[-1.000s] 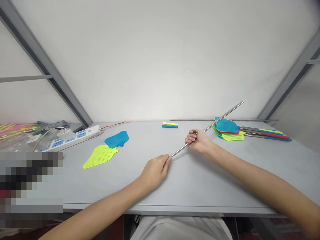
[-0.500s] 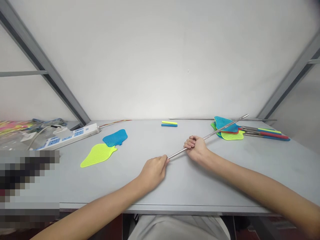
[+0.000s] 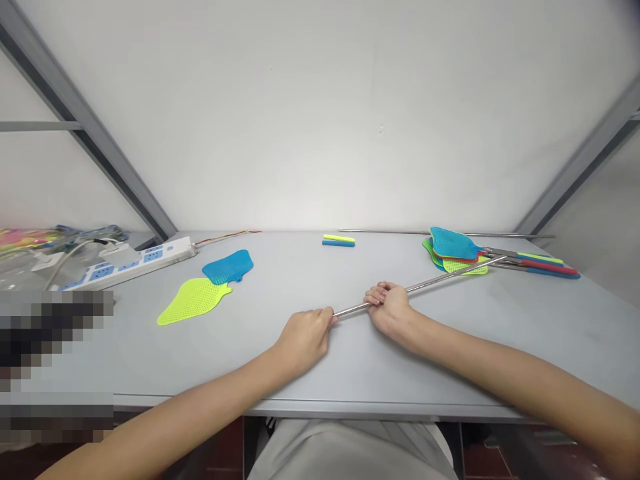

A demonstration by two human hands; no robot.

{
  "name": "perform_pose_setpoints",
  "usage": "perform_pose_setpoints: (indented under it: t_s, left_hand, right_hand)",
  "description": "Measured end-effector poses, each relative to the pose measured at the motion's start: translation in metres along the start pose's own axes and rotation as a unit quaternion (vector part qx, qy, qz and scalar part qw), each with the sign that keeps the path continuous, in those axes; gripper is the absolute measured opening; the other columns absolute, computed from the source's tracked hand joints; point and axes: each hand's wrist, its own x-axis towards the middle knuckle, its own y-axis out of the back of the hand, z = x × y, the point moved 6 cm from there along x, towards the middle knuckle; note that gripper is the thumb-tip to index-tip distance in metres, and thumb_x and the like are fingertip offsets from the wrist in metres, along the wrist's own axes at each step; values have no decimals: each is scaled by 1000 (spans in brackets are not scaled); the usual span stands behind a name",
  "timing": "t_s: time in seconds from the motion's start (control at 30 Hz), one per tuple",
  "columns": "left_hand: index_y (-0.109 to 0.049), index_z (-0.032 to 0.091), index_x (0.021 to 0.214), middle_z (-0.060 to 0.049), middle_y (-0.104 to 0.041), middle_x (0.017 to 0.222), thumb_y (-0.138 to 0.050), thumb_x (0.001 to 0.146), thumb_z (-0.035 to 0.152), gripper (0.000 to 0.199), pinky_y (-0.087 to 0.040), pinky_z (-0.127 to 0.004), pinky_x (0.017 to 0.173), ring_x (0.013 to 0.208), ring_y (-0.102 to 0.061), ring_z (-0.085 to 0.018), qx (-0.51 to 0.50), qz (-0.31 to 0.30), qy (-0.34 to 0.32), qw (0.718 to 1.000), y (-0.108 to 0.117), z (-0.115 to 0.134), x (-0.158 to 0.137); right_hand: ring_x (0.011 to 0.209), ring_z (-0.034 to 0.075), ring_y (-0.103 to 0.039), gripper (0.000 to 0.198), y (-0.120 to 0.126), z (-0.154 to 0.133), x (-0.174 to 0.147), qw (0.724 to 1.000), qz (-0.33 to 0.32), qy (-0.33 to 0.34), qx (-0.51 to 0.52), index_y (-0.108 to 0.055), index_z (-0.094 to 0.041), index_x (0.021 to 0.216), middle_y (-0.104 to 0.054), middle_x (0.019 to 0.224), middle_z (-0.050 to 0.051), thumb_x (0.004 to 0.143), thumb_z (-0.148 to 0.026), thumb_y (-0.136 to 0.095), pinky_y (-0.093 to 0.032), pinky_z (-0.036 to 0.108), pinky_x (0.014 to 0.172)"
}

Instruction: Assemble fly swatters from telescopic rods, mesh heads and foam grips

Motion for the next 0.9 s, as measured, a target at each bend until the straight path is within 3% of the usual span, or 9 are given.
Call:
perform_pose_setpoints:
  t_s: [0.9]
  left_hand:
    - [-42,18,70,-1,-53,60,-20,85,27,29,-29,-23,49,52,-48,-13,-15,8,-22,1000,3,3,-2]
  right_hand:
    - [26,3,-17,17,-3,4,-3,999,-20,-31,7,-24,-17,53,-18,33,-9,67,-9,-29,-17,15,27]
